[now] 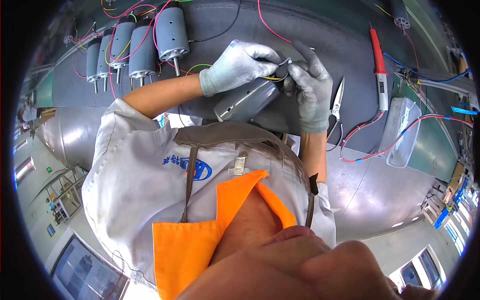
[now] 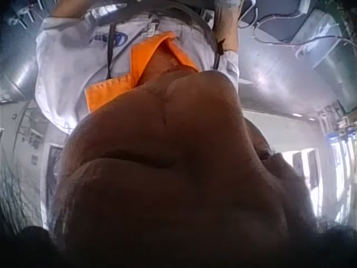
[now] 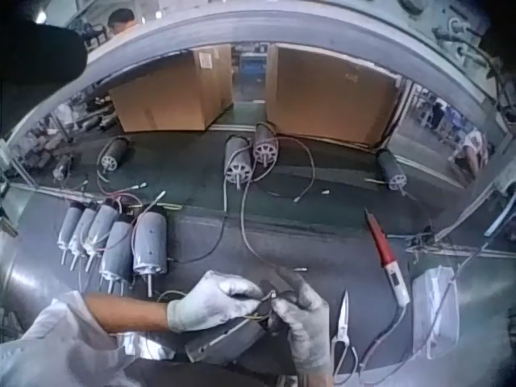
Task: Connecting wires and applying heat shrink tubing to small electrical motors on an assembly line.
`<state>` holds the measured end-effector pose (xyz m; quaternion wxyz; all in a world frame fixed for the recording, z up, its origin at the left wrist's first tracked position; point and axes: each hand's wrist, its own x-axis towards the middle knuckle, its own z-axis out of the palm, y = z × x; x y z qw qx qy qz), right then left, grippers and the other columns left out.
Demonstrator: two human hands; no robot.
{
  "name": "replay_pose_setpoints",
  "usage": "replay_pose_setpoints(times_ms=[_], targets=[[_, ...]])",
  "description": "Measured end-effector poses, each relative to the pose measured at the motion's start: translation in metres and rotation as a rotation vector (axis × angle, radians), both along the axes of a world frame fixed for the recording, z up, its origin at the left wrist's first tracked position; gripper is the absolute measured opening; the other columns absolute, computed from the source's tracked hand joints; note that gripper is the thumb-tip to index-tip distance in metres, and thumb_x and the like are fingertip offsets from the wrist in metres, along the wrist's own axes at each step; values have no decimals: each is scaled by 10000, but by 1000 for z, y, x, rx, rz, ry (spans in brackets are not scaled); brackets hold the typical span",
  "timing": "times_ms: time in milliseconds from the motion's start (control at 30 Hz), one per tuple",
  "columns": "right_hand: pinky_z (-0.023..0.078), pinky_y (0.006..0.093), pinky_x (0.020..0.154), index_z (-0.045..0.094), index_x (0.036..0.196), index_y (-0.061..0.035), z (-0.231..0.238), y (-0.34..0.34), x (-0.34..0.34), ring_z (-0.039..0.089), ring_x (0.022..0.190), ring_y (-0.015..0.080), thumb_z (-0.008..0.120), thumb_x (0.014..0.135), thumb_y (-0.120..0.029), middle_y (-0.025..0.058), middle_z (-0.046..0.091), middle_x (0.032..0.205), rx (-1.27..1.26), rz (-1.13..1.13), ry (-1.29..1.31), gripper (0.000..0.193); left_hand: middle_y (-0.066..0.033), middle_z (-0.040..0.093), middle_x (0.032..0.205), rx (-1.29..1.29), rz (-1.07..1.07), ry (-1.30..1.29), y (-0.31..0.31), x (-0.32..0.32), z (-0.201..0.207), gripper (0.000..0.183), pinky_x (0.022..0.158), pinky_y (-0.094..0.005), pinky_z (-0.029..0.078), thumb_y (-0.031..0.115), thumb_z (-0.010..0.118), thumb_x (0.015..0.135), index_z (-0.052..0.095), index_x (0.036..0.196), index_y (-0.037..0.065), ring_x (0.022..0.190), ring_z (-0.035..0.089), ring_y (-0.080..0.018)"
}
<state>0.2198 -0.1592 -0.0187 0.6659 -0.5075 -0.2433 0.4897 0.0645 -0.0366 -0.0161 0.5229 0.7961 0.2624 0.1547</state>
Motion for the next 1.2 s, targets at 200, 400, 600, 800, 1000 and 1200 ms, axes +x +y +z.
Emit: replay_pose_setpoints(times_ms=[200,400,600,800,1000,1200], targets=[[456,247,539,548,1367,27,-5,-6,-5,582,618,94,652,899,-58,89,703,823,63,-64,11,487,-124,722,913,374,-131,-131,5,-4,-2,175,741,-327,553,102,702,864,708,1002,-5,823,705,-247],[445,237,533,559,1361,28,-1,-6,1,570,608,82,660,890,-60,75,692,805,25,31,-10,490,-114,712,909,405,-136,-113,1,-1,-1,158,745,-300,542,78,701,874,718,1013,6,808,692,-205],[362,205,480,609,1330,-5,16,-3,16,498,555,39,690,869,-120,-8,635,703,-190,212,-175,482,-105,708,897,127,-31,-134,-11,8,-2,162,737,-294,539,86,713,883,714,1011,-13,797,676,-157],[546,362,768,719,1092,-42,11,-10,-4,709,885,293,679,874,-78,181,714,977,-64,-51,-1082,225,-145,701,907,266,36,-147,-21,10,-6,197,708,-325,553,92,706,867,701,1047,13,777,699,-231],[512,352,731,710,913,15,-12,-24,19,656,760,283,683,849,-56,160,699,901,-48,-77,-850,99,-7,646,823,151,141,-147,-33,-2,-8,349,656,-224,478,29,701,877,643,1221,43,722,549,-33],[516,350,682,701,851,6,-34,3,61,655,755,295,670,827,-37,132,694,838,31,-175,-1394,58,-33,668,867,153,179,-178,-37,-4,-12,216,652,-272,497,29,677,886,674,1102,36,714,597,-96]])
